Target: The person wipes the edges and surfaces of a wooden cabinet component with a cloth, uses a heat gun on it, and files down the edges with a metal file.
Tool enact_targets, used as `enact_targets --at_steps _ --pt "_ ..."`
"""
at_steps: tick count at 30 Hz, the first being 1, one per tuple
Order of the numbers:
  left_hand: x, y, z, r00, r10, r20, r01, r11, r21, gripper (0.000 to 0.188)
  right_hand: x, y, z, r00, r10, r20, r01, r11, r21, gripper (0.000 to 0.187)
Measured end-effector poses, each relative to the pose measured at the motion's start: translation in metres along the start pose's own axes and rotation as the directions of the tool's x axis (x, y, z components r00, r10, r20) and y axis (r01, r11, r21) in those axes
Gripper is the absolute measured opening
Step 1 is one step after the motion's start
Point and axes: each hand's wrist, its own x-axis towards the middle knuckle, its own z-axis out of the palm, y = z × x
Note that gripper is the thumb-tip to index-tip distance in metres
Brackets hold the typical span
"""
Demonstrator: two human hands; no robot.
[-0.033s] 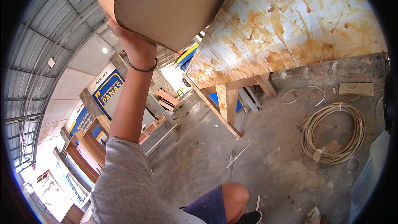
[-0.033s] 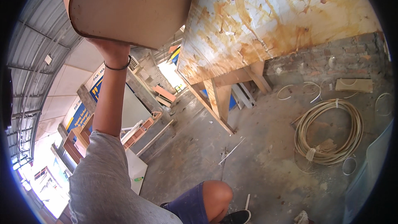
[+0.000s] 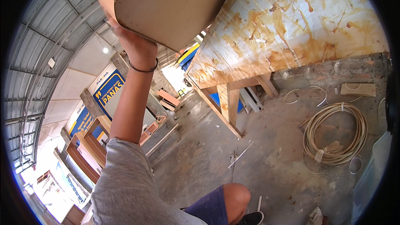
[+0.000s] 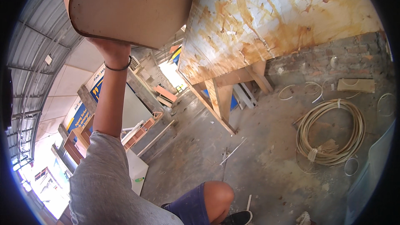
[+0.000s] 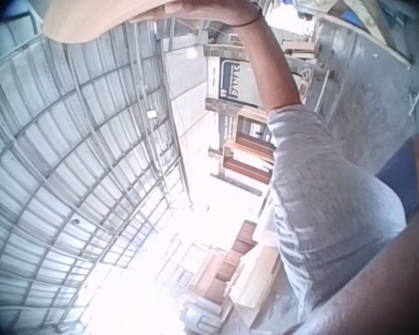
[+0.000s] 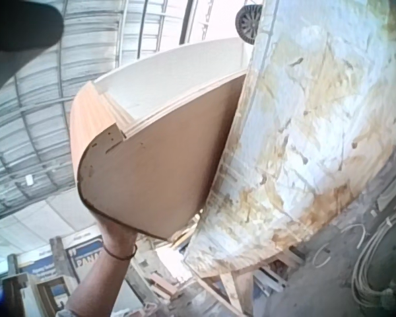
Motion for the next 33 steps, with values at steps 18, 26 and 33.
enact_targets --at_steps 18,26,33 --pt "-0.002 0.037 0.019 0.978 0.117 0.173 -0.124 0.992 0.027 0.094 -0.004 0.007 0.003 0.997 -0.075 -0.034 0.076 0.997 0.026 0.037" --pt "-0.003 0.023 0.003 0.947 0.219 0.236 -0.257 0.955 0.146 0.114 -0.012 0.005 0.003 0.992 -0.109 -0.06 0.111 0.994 0.023 0.036" --pt "0.041 0.027 -0.021 0.875 0.288 0.39 -0.4 0.884 0.244 0.146 -0.023 -0.001 -0.004 0.985 -0.14 -0.097 0.14 0.99 -0.004 0.036"
